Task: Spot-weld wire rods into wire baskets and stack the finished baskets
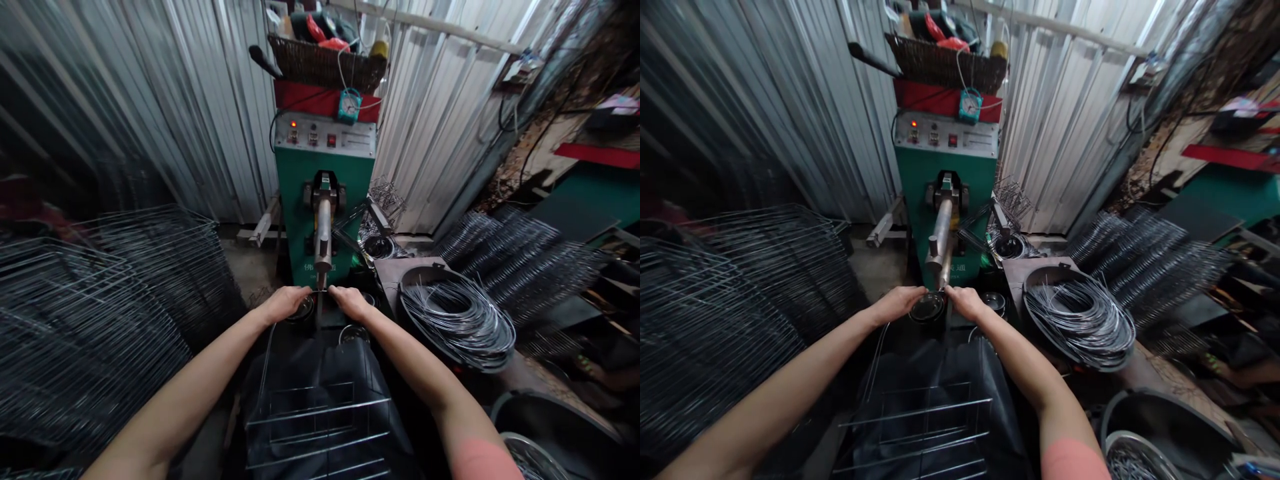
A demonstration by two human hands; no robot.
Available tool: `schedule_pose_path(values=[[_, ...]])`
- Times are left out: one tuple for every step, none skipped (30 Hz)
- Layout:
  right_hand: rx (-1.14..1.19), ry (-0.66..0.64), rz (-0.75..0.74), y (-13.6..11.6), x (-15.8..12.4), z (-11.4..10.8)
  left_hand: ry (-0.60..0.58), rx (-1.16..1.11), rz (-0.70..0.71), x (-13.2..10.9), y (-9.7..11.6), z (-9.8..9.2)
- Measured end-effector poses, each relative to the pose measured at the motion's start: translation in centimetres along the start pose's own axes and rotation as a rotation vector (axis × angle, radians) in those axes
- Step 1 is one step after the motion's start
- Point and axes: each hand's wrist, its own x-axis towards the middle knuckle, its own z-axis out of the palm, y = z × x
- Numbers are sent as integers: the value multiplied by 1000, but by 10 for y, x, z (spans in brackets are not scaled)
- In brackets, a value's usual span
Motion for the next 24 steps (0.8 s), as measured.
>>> schedule_pose_path(values=[[1, -4, 3, 0, 1, 0, -8, 9, -10, 0, 0, 0], [0, -12, 5, 0, 1, -1, -16, 18, -20, 1, 0, -1], [-3, -20, 6, 0, 2, -2, -21, 20, -28, 1, 0, -1], [-5, -28, 6, 0, 2, -2, -23, 12, -30, 1, 0, -1], [-7, -34, 4, -1, 3, -3, -18, 0, -29, 1, 0, 0], [-7, -37, 2, -1, 3, -3, -10, -14, -25, 1, -1, 0], [-6, -37, -1, -1, 3, -4, -1, -29, -18, 1, -1, 0], [-4, -35, -1, -1, 3, -4, 5, -40, -10, 1, -1, 0], [-1, -32, 3, -2, 3, -5, 7, -47, -6, 1, -1, 0], [1, -31, 10, -2, 3, -5, 5, -51, -5, 1, -1, 0], [3, -31, 20, -2, 3, -4, 1, -53, -6, 1, -1, 0], [4, -34, 26, -1, 3, -4, -2, -54, -10, 2, -2, 0], [5, -35, 28, -1, 4, -4, -2, -56, -14, 2, -2, -1], [5, -34, 25, -1, 4, -3, 0, -61, -16, 2, -2, 0], [5, -32, 18, 0, 4, -2, 4, -68, -16, 3, -2, 0], [6, -29, 13, 0, 5, -2, 7, -78, -12, 3, -2, 0], [8, -25, 12, 0, 5, -1, 9, -91, -5, 3, -3, 1], [12, -19, 11, 0, 5, 0, 11, -106, 5, 4, -3, 2], [15, -11, 12, 0, 6, 1, 14, -118, 14, 4, -4, 2], [16, -5, 14, 1, 6, 2, 18, -127, 19, 4, -4, 3], [18, 2, 14, 1, 6, 2, 21, -131, 19, 4, -5, 4], [18, 5, 14, 1, 6, 3, 22, -133, 18, 5, -6, 5], [20, 7, 13, 1, 6, 3, 24, -131, 14, 5, -7, 5], [24, 9, 12, 2, 6, 3, 26, -127, 11, 5, -7, 6]])
